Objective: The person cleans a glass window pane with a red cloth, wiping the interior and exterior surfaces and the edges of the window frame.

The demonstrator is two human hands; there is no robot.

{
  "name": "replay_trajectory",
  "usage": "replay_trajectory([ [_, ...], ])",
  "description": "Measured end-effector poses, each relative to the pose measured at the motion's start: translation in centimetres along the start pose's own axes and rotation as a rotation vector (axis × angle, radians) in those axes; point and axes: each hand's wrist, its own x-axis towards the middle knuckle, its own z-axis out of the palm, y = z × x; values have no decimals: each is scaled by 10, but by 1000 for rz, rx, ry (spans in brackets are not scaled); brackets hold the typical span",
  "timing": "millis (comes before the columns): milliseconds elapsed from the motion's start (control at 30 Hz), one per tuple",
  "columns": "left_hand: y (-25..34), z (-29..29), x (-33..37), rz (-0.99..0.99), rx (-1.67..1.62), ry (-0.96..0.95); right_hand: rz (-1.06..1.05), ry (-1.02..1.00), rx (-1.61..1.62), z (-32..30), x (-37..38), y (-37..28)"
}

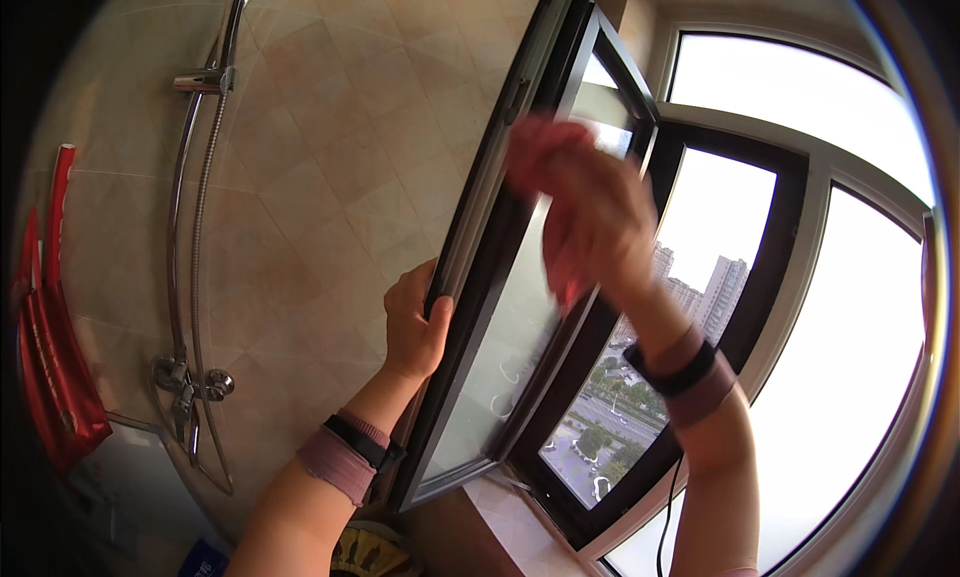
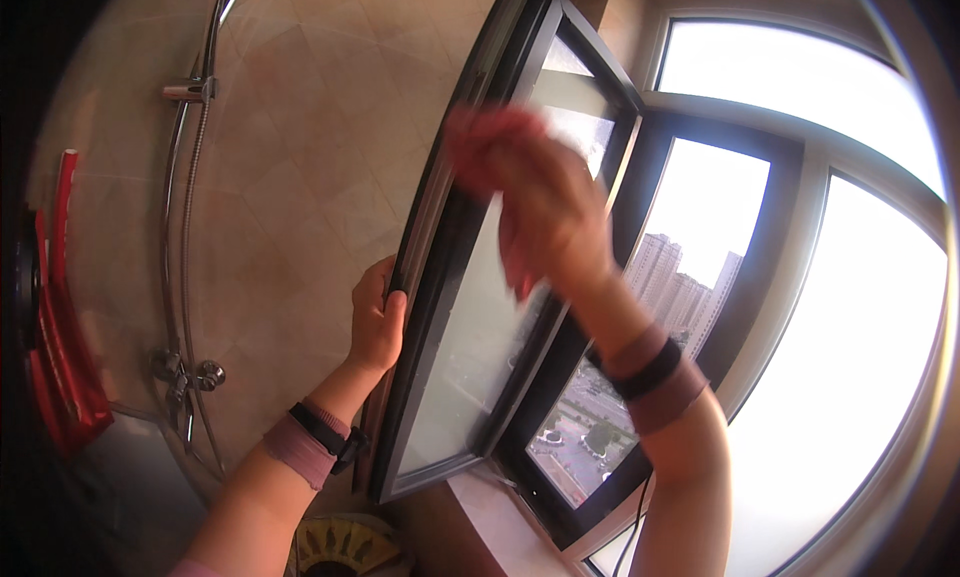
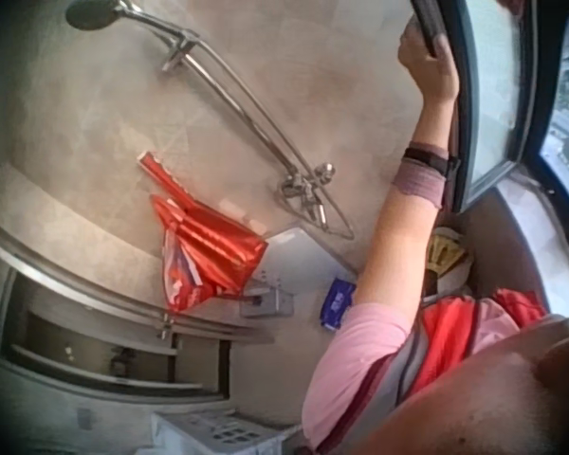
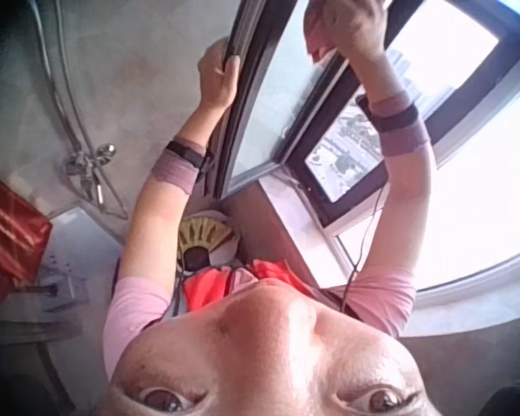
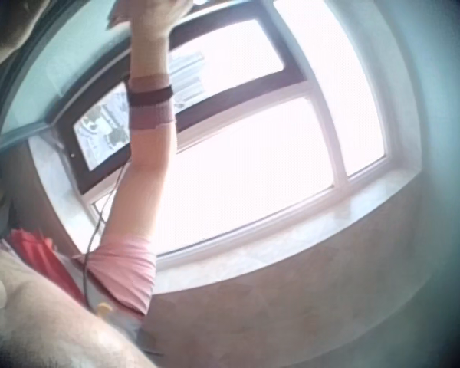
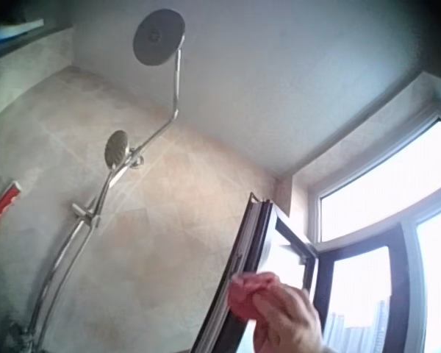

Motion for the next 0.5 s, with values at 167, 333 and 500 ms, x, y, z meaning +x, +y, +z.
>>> replay_trajectory([
  [167, 4, 8, 2, 75, 121, 11, 107, 192, -391, 5, 97, 104],
  [333, -1, 7, -3, 50, 183, 1, 149, -9, -188, 28, 143, 187],
  [500, -8, 2, -9, -37, 169, -55, 301, -13, 17, 22, 133, 116],
])
